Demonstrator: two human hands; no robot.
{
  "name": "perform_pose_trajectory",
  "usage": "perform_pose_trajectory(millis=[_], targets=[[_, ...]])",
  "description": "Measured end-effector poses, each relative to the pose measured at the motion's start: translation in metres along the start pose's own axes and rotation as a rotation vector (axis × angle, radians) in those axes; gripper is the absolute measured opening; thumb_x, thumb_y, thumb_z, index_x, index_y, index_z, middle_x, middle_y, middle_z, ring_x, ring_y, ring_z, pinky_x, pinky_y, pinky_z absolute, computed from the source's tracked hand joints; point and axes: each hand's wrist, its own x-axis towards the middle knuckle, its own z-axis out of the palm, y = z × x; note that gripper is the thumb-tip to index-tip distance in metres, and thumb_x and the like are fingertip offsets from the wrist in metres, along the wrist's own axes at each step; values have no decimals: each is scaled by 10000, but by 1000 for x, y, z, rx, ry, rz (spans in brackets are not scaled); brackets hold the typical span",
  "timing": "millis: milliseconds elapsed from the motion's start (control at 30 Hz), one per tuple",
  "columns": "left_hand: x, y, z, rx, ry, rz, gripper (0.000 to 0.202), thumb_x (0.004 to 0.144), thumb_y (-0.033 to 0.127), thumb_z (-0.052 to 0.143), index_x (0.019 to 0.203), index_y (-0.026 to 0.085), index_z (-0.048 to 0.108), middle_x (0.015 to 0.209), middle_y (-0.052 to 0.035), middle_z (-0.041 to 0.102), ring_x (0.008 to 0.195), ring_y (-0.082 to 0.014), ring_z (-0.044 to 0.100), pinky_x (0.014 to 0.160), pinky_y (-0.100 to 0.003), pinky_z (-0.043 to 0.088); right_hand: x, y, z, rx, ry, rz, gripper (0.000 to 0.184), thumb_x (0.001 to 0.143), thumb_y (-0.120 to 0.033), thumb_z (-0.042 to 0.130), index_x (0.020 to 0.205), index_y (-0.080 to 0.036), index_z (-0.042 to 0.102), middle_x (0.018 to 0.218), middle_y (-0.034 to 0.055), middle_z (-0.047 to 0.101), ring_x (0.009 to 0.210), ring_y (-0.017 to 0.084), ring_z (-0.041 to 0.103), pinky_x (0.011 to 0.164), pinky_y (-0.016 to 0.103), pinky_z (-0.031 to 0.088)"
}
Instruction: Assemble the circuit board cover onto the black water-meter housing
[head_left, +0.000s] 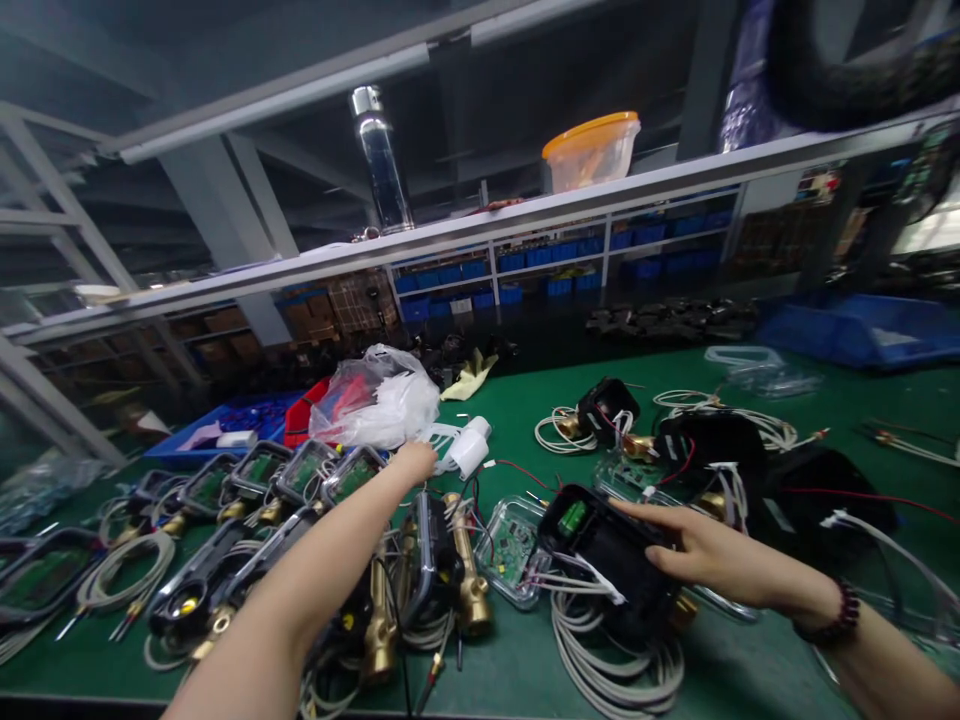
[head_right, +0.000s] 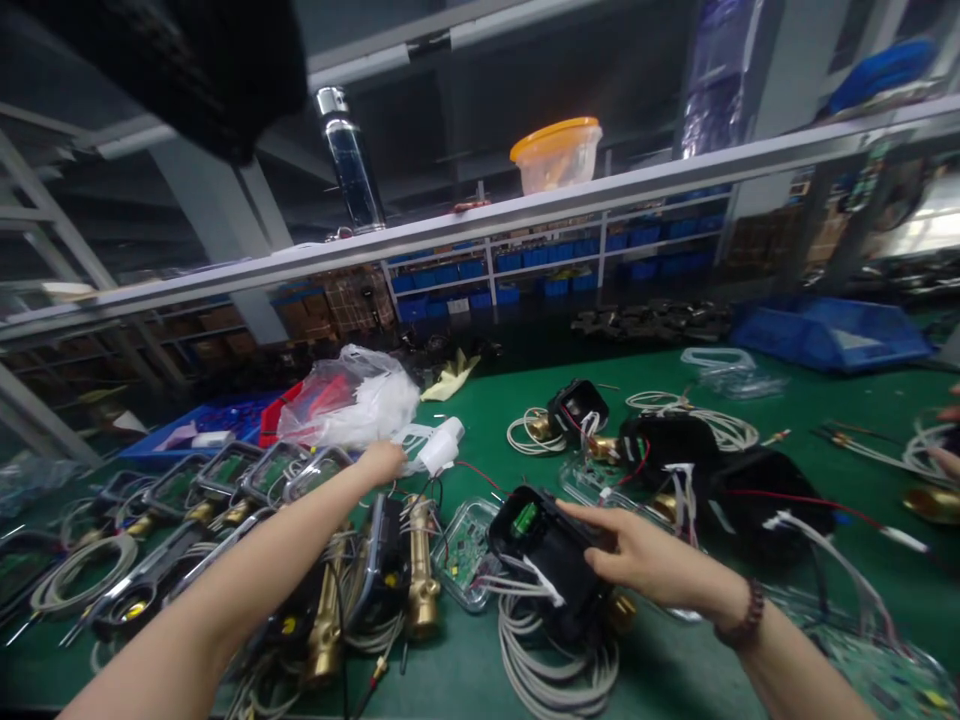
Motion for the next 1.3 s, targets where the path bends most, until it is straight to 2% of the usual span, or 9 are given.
perform_pose_trajectory(millis=[167,367,533,700,833,900,1000,1167,1300], targets=[[2,-11,5,-80,71,-70,76,694,135,593,629,119,629,802,-110,663,879,-232,621,843,-331,448,9,-20,-11,-32,-59,8,551,614,-204,580,1165,-203,599,1102,41,613,936,249,601,808,313,499],[1,-20,-14,-265,412,-328,308,885,241,305,925,124,588,925,-142,658,892,-240,616,798,-353,456,18,-18,-19,0,-52,-15,521,577,-158,623,1093,-232,643,1072,28,626,965,264,593,830,325,494],[-7,-20,-37,-449,607,-371,340,902,258,235,1000,122,531,920,-91,671,767,-155,618,716,-267,476,9,-3,-13,-104,112,3,538,651,-407,669,1157,-234,607,1133,62,600,1011,296,558,909,425,444],[-49,25,-61,-562,830,57,261,878,296,380,934,151,590,844,-60,673,799,-154,616,769,-280,481,-9,-19,13,-84,593,-129,548,706,-573,604,1128,-223,616,1159,98,564,1092,289,483,1012,464,321],[-108,81,-72,-405,783,590,250,887,240,395,913,172,634,860,-61,671,818,-144,612,754,-282,502,-24,-45,42,626,303,-50,797,727,-710,481,1344,-216,379,1132,151,566,885,258,589,797,428,480],[-134,102,-67,-315,665,773,287,885,155,356,945,185,635,886,-63,671,829,-135,606,776,-277,503,-33,-51,53,906,166,-20,822,721,-745,442,1352,-226,354,1118,157,571,815,242,606,694,378,502],[-158,121,-43,-309,557,820,314,871,91,334,969,184,617,869,-63,666,815,-126,597,763,-255,508,-50,-43,64,970,144,-1,653,754,-640,523,1249,-215,488,934,100,618,651,172,584,584,289,478],[-168,132,15,-380,635,644,354,807,30,423,1113,167,538,1075,-98,624,991,-149,570,834,-272,499,-69,-10,75,475,375,17,408,791,-487,578,1049,-176,628,671,29,567,587,146,525,599,281,455],[-164,145,44,-361,770,490,304,776,-8,407,1006,146,533,932,-80,645,861,-158,586,782,-300,511,-65,10,88,98,521,-50,374,848,-495,468,1012,-210,648,808,60,588,544,145,493,568,307,444]])
